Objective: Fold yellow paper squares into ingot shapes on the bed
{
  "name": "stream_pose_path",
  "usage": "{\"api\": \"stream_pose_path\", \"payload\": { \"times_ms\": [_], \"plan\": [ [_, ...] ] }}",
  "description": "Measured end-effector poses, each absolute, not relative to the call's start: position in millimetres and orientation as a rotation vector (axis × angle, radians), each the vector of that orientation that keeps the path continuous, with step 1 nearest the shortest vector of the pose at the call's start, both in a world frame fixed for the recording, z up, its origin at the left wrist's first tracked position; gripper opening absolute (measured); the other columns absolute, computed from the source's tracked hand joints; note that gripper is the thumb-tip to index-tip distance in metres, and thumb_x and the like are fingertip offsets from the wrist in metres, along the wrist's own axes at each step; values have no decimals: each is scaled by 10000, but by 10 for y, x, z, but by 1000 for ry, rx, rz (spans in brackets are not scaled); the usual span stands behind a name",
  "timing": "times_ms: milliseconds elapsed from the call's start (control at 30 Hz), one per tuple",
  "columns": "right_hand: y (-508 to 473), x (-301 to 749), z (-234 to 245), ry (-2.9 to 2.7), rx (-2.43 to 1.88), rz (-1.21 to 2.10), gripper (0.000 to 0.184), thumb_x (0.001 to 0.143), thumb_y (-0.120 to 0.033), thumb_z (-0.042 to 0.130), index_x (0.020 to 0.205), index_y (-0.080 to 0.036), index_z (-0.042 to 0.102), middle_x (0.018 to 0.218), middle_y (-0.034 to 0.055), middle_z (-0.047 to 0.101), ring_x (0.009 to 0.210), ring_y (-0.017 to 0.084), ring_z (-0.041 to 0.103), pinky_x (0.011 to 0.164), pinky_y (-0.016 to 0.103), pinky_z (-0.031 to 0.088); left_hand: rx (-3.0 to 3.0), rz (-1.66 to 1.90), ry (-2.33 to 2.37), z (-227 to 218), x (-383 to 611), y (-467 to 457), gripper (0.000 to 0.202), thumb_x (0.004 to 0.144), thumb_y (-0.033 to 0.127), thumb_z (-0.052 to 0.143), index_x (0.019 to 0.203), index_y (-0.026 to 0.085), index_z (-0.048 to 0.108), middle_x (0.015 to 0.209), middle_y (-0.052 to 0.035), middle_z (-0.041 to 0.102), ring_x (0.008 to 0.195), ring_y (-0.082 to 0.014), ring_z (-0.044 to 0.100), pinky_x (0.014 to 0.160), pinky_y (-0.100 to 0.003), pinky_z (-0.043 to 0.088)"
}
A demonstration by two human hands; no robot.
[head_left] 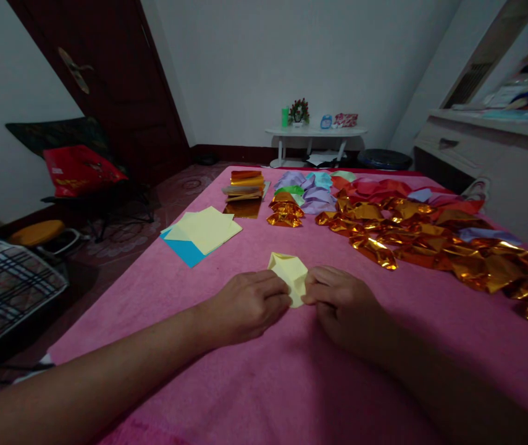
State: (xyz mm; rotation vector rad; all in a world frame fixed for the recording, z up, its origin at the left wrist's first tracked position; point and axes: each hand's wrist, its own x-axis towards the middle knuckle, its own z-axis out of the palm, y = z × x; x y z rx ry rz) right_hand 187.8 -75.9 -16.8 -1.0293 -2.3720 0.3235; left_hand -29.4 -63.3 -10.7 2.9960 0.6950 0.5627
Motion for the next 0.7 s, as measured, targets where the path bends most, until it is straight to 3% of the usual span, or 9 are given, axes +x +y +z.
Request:
{"api": "stream_pose_path", "payload": {
  "times_ms": [333, 533, 700],
  "plan": [
    [-707, 1884, -243, -2141, -1161, 653, 229, 636, -20, 456, 707, -182, 601, 785, 23, 581, 742, 153, 547, 648, 265, 402, 2641, 700, 864, -156, -231, -562, 192, 886, 223, 492, 896, 157, 673, 863, -68, 649, 834, -167, 581, 762, -296, 471],
    [-707, 1860, -201, -2134, -1197, 667, 128, 681, -97, 512, 691, -185, 604, 770, 21, 584, 723, 157, 543, 652, 277, 409, 2523, 697, 1037, -134, -163, -560, 91, 803, 158, 551, 732, 150, 608, 768, -42, 610, 755, -154, 555, 698, -276, 442],
    [-704, 1824, -215, -2104, -1328, 646, 114, 711, -142, 546, 612, -191, 576, 723, 9, 560, 681, 146, 519, 628, 271, 396, 2487, 700, 1147, -152, -137, -565, 75, 774, 174, 568, 701, 157, 566, 735, -31, 579, 725, -154, 531, 654, -272, 425]
  ]
}}
